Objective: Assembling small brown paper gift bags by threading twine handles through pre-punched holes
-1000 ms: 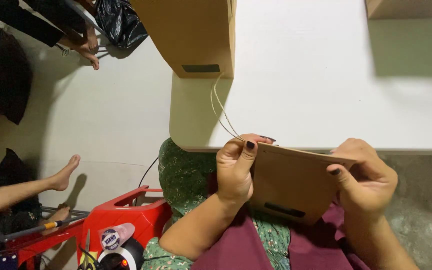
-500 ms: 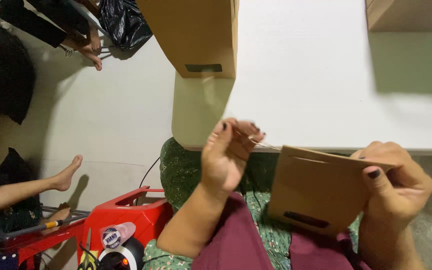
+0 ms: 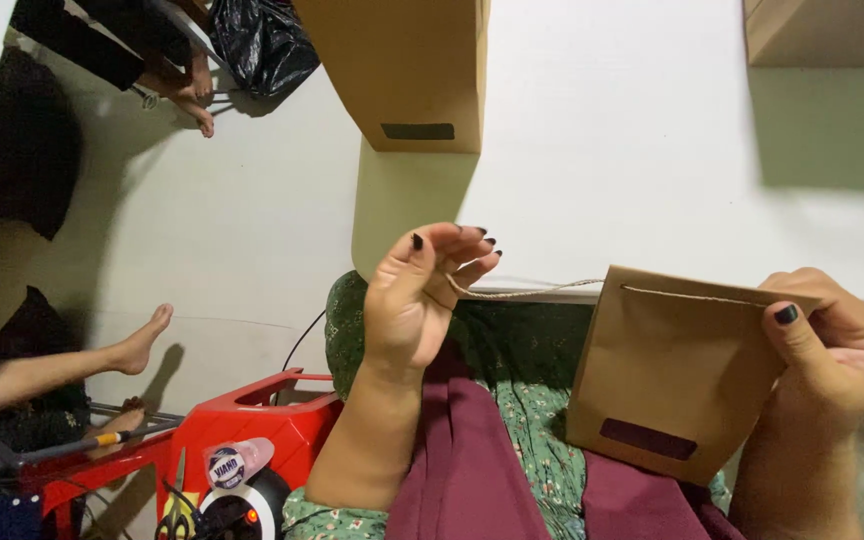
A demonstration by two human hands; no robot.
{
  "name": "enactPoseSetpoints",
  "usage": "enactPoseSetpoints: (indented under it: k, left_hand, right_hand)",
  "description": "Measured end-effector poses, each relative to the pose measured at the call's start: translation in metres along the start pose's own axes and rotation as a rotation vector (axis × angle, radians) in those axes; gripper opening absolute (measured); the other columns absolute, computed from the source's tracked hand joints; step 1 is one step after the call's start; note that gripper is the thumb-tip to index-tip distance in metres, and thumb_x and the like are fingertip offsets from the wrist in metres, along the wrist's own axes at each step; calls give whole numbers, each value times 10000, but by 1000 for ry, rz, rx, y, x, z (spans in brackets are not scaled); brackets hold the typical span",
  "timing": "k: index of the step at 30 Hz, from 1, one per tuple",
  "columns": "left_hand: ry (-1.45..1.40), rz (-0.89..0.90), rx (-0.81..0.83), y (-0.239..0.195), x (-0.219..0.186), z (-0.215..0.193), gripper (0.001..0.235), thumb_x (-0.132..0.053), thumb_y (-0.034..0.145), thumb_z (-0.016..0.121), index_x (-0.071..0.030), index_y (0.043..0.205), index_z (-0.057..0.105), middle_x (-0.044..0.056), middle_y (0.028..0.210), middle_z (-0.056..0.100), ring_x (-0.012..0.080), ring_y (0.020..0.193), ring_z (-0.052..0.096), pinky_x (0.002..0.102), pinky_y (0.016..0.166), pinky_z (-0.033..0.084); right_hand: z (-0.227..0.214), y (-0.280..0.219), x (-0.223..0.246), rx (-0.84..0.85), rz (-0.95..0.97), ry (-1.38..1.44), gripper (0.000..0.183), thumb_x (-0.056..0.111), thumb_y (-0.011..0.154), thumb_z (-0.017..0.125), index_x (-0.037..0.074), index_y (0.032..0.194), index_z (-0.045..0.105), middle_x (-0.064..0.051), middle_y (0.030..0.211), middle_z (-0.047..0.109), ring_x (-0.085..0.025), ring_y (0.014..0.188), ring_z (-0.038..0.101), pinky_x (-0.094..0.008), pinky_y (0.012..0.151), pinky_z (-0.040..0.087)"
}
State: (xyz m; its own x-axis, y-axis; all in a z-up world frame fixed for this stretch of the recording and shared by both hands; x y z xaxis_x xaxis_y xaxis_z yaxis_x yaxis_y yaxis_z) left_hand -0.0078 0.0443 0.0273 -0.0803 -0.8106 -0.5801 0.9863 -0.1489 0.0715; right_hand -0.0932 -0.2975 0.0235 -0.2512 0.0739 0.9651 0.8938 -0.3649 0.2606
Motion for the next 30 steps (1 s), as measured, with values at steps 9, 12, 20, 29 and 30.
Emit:
enactPoseSetpoints:
  k: [9, 12, 20, 29, 30]
  left_hand:
    - [-223, 97, -85, 13, -7, -34, 257, -310, 1087, 543, -141, 1130, 733, 121, 1208, 744, 271, 1167, 706, 608, 1110, 490]
    - [-386, 102, 12, 12, -3, -39, 266, -344, 1105, 533, -170, 1179, 720, 85, 1298, 718, 243, 1195, 707, 603, 1151, 463]
    - [-365, 103, -4, 19, 2, -27, 188, -253, 1093, 550, -126, 1097, 688, 30, 858, 573, 156, 700, 487, 351, 774, 479]
    - [976, 473, 369, 1, -22, 51, 170, -171, 1083, 542, -102, 1128, 690, 68, 971, 675, 177, 823, 590, 278, 775, 464]
    - [1043, 490, 403, 0, -23, 56, 171, -99, 1067, 548, -102, 1143, 701, 63, 903, 655, 179, 744, 531, 283, 727, 424]
  right_hand:
    - [9, 2, 2, 31, -19, -163, 253, 230, 1036, 720, -16, 1031, 660, -91, 963, 597, -154, 884, 508, -242, 796, 370]
    - [7, 5, -3, 22, 34, -168, 318, 305, 1026, 706, 5, 1131, 692, -97, 1046, 642, -139, 932, 551, -213, 840, 367]
    - [18, 0, 18, -28, -89, 113, 388, 420, 997, 730, 57, 955, 599, -53, 870, 490, -161, 833, 470, -281, 763, 441]
    - [16, 6, 20, 43, -39, 199, 351, 391, 1025, 692, 73, 953, 559, 8, 817, 435, -122, 767, 408, -255, 707, 313]
    - [14, 5, 20, 20, -14, 211, 355, 408, 1002, 719, 80, 997, 584, 19, 814, 430, -109, 775, 412, -245, 707, 308]
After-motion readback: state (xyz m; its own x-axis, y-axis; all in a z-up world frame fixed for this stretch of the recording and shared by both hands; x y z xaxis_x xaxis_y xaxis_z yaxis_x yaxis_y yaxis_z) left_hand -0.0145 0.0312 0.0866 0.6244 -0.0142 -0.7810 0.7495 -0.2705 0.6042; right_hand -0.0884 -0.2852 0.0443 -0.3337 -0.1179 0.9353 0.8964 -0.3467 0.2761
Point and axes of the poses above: each hand's wrist, its own y-axis towards the middle knuckle, its own z-axis out of the palm, x = y × z, the point moved 6 cm from there along y, towards the middle knuckle
